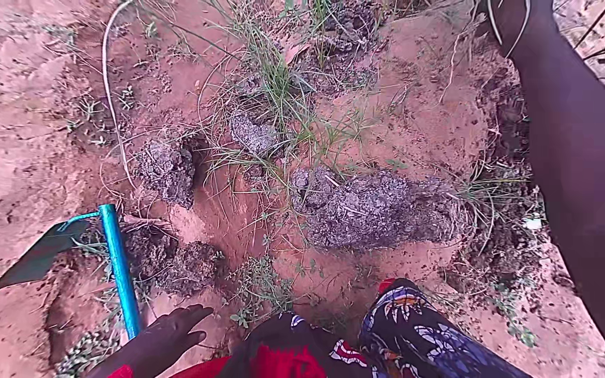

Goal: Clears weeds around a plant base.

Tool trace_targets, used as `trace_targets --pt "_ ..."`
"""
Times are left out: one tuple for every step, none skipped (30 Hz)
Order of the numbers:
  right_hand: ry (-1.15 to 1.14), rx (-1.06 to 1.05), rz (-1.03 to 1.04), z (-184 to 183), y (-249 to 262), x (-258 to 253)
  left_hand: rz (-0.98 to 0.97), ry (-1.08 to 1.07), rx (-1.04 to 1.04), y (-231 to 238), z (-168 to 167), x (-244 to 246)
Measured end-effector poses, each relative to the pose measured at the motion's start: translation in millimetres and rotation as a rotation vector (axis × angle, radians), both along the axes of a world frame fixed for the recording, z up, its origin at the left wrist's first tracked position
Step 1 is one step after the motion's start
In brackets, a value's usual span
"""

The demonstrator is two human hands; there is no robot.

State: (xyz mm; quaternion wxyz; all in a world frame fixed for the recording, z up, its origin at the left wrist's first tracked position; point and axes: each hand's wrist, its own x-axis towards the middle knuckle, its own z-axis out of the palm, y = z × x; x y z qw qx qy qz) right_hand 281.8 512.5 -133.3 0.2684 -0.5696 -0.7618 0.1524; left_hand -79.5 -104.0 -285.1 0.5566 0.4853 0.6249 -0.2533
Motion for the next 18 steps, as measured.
trace_targets --pt "-0.029 -0.055 -0.010 -8.7 -11.4 -6.3 0.002 -0.002 0.009 2.9 0.2 1.6" --pt "-0.042 -0.113 -0.031 -19.5 -23.9 -15.5 0.001 -0.009 0.016 5.2 0.3 3.3" --pt "-0.062 -0.144 -0.049 -34.4 -28.9 -24.3 -0.001 -0.019 0.022 7.6 1.1 5.0" --pt "-0.089 -0.188 -0.065 -45.2 -32.7 -35.0 0.000 -0.028 0.027 10.6 2.5 6.7" --pt "-0.174 -0.228 -0.076 -52.5 -31.0 -46.7 0.000 -0.034 0.026 13.5 4.1 8.1" --pt "-0.266 -0.258 -0.084 -57.9 -27.7 -58.1 0.003 -0.039 0.024 15.5 5.1 8.7" --pt "-0.345 -0.241 -0.065 -63.5 -26.1 -68.1 0.007 -0.043 0.022 16.8 5.4 8.8" --pt "-0.409 -0.224 -0.031 -66.6 -26.4 -78.0 0.013 -0.045 0.022 17.1 4.4 7.7" --pt "-0.479 -0.218 -0.018 -68.4 -26.9 -88.4 0.016 -0.048 0.021 16.2 2.3 5.4" --pt "-0.535 -0.240 -0.026 -67.8 -29.5 -98.8 0.019 -0.052 0.019 14.4 -0.4 2.6" --pt "-0.575 -0.261 -0.033 -69.0 -30.1 -107.1 0.029 -0.053 0.016 12.7 -2.5 -0.2" --pt "-0.618 -0.249 -0.038 -73.5 -27.4 -112.5 0.037 -0.051 0.013 11.5 -4.1 -3.2" --pt "-0.631 -0.244 -0.035 -77.3 -25.5 -115.5 0.044 -0.049 0.011 10.5 -5.2 -6.3" --pt "-0.626 -0.236 -0.022 -80.5 -23.8 -116.1 0.048 -0.045 0.012 9.4 -6.4 -8.9" --pt "-0.608 -0.221 -0.011 -82.8 -23.0 -115.8 0.056 -0.040 0.001 9.2 -6.9 -10.5" --pt "-0.587 -0.221 -0.019 -84.4 -24.0 -115.8 0.062 -0.037 -0.009 8.1 -7.4 -12.0" --pt "-0.563 -0.224 -0.043 -85.5 -24.9 -116.0 0.067 -0.036 -0.019 7.7 -8.1 -14.0" --pt "-0.558 -0.220 -0.069 -86.7 -25.4 -115.9 0.074 -0.039 -0.019 6.3 -9.5 -15.2"
